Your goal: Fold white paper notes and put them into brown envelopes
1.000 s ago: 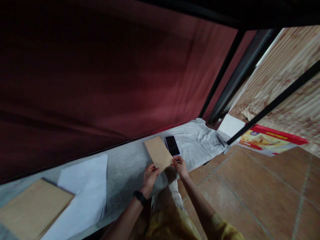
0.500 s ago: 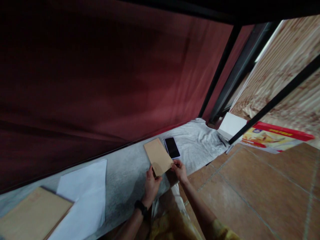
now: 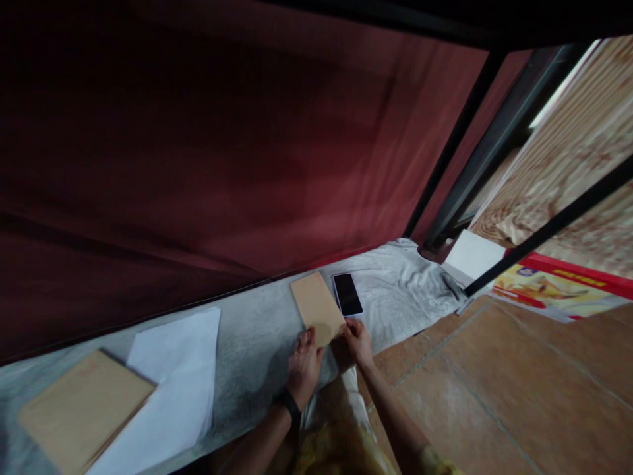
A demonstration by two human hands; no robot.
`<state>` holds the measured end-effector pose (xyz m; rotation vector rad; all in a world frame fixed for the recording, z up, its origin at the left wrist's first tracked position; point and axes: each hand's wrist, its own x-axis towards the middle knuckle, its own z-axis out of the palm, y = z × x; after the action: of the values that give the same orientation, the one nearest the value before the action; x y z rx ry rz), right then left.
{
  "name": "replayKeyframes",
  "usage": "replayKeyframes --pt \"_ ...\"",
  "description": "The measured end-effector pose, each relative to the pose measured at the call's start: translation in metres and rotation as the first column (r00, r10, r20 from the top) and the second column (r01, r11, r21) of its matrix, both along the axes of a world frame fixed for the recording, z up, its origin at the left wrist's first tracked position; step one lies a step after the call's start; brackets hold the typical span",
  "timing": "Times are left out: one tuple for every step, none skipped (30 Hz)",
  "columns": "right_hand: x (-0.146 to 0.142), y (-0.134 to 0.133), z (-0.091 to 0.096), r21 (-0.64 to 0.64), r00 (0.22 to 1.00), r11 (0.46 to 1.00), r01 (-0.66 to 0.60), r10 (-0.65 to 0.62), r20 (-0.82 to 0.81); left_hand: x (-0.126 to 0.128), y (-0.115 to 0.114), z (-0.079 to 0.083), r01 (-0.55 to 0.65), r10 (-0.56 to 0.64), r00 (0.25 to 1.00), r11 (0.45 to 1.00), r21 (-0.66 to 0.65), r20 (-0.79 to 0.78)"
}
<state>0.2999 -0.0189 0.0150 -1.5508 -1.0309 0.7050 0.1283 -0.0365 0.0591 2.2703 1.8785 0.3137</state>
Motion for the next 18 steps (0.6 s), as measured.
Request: replayKeyframes --pt "0.0 0.0 0.0 -0.007 1.0 1.0 -0.008 0.008 0.002 0.0 -0.001 0.003 0.012 -0.012 1.0 1.0 0.001 -0.021" --pt "0.0 -0.001 0.001 -0.015 1.0 1.0 -0.018 0.018 0.004 0.001 -0.002 0.005 0.024 -0.024 0.999 1.0 0.0 -0.031" --pt "-0.001 -0.001 0.002 -0.023 1.0 0.999 -0.028 0.028 0.012 0.002 -0.003 0.007 0.034 -0.034 0.999 0.999 -0.003 -0.033" --pt "-0.001 -0.001 0.003 -0.03 0.999 0.999 -0.039 0.039 0.022 0.002 -0.004 0.009 0.04 -0.04 0.999 0.999 -0.009 -0.027" --pt "-0.001 0.0 0.004 -0.036 0.998 0.998 -0.048 0.049 0.033 0.003 -0.004 0.009 0.042 -0.042 0.999 0.999 -0.016 -0.012" --pt "-0.001 0.0 0.005 -0.04 0.998 0.998 -0.052 0.054 0.045 0.003 -0.004 0.009 0.037 -0.037 0.999 0.999 -0.025 0.014" --pt "-0.002 0.0 0.006 -0.043 0.997 0.998 -0.053 0.056 0.056 0.003 -0.003 0.009 0.021 -0.019 0.998 0.999 -0.037 0.054" --pt "-0.002 0.001 0.006 -0.044 0.996 0.998 -0.053 0.056 0.063 0.002 -0.001 0.008 -0.008 0.014 0.994 0.998 -0.054 0.111" --pt "-0.002 0.001 0.005 -0.044 0.996 0.998 -0.053 0.056 0.067 0.001 0.003 0.008 -0.053 0.068 0.98 0.995 -0.082 0.187" --pt "-0.002 0.001 0.004 -0.046 0.996 0.998 -0.051 0.054 0.069 0.0 0.007 0.007 -0.112 0.147 0.945 0.985 -0.135 0.292" --pt "-0.002 0.001 0.003 -0.047 0.996 0.998 -0.047 0.05 0.07 -0.002 0.013 0.007 -0.166 0.239 0.883 0.964 -0.208 0.403" --pt "-0.002 0.001 0.002 -0.048 0.996 0.998 -0.044 0.048 0.07 -0.003 0.02 0.007 -0.203 0.328 0.803 0.936 -0.289 0.498" --pt "-0.002 0.001 0.001 -0.045 0.997 0.998 -0.04 0.043 0.07 -0.005 0.027 0.007 -0.219 0.404 0.714 0.905 -0.365 0.572" --pt "-0.002 0.001 0.0 -0.039 0.997 0.999 -0.032 0.035 0.072 -0.007 0.034 0.008 -0.217 0.447 0.651 0.884 -0.414 0.614" --pt "-0.002 0.0 -0.001 -0.031 0.997 0.999 -0.026 0.028 0.074 -0.008 0.042 0.008 -0.207 0.468 0.607 0.873 -0.441 0.642" --pt "-0.002 0.0 -0.002 -0.021 0.997 0.999 -0.027 0.029 0.076 -0.009 0.048 0.008 -0.194 0.471 0.585 0.872 -0.45 0.66" --pt "-0.002 -0.001 -0.002 -0.013 0.996 0.999 -0.032 0.032 0.078 -0.009 0.054 0.008 -0.186 0.467 0.569 0.875 -0.447 0.677" --pt "-0.002 -0.001 -0.002 -0.007 0.996 0.999 -0.037 0.037 0.08 -0.008 0.058 0.008 -0.177 0.465 0.546 0.877 -0.446 0.697"
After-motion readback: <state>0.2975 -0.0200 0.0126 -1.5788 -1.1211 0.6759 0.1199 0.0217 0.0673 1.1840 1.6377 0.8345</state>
